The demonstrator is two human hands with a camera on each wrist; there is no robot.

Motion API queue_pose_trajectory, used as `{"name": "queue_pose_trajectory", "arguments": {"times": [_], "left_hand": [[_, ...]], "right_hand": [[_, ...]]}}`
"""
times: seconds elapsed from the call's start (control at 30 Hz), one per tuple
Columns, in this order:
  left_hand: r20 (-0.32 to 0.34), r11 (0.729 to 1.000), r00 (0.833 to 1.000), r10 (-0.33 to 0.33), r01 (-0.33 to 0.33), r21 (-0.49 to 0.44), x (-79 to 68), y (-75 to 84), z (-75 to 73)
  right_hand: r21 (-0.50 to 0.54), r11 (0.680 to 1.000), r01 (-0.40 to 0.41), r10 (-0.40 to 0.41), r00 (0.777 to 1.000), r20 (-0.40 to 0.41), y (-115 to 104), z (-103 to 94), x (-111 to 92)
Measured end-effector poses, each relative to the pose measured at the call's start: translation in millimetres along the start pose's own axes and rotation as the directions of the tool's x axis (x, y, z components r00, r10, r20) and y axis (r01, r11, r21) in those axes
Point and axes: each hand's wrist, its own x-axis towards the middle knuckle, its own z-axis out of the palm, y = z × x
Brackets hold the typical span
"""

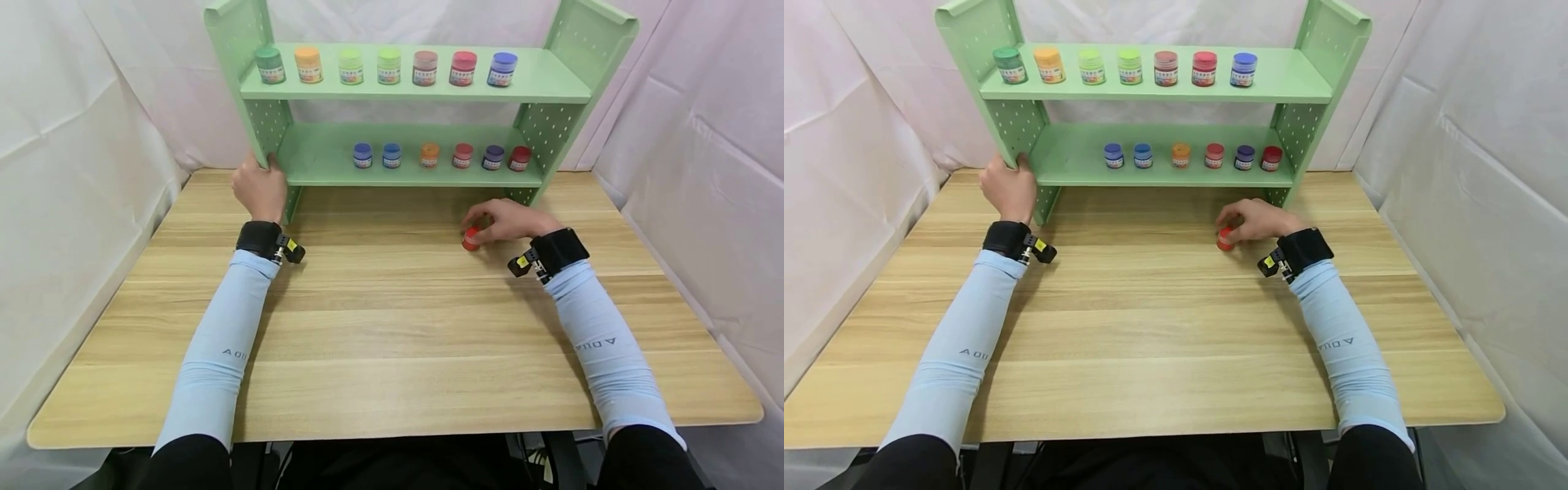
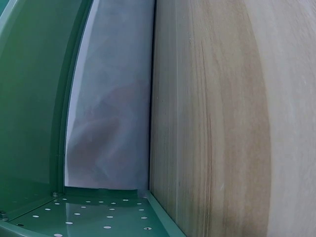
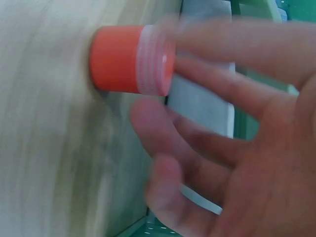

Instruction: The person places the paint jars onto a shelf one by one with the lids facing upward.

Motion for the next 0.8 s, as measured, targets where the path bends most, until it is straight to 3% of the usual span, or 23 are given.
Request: {"name": "queue_pose_trajectory", "arguments": {"times": [0.17,0.33,0.8], "left_hand": [[0.004,1.000,1.000,0.000,0.000,-0.002,-1.2,-0.1,0.4],[0.011,1.000,1.000,-0.007,0.007,-0.007,-0.3,-0.3,-0.3],[0.030,1.000,0.999,-0.021,0.021,0.003,1.4,-0.8,-0.5]], "right_hand": [[-0.092,0.989,-0.117,0.110,0.991,-0.077,1.5,2.4,1.4],[-0.019,0.988,-0.154,0.153,0.988,-0.021,-0.8,1.6,0.7],[-0.023,0.998,-0.061,0.062,0.998,0.001,0.2,1.0,1.0]]}}
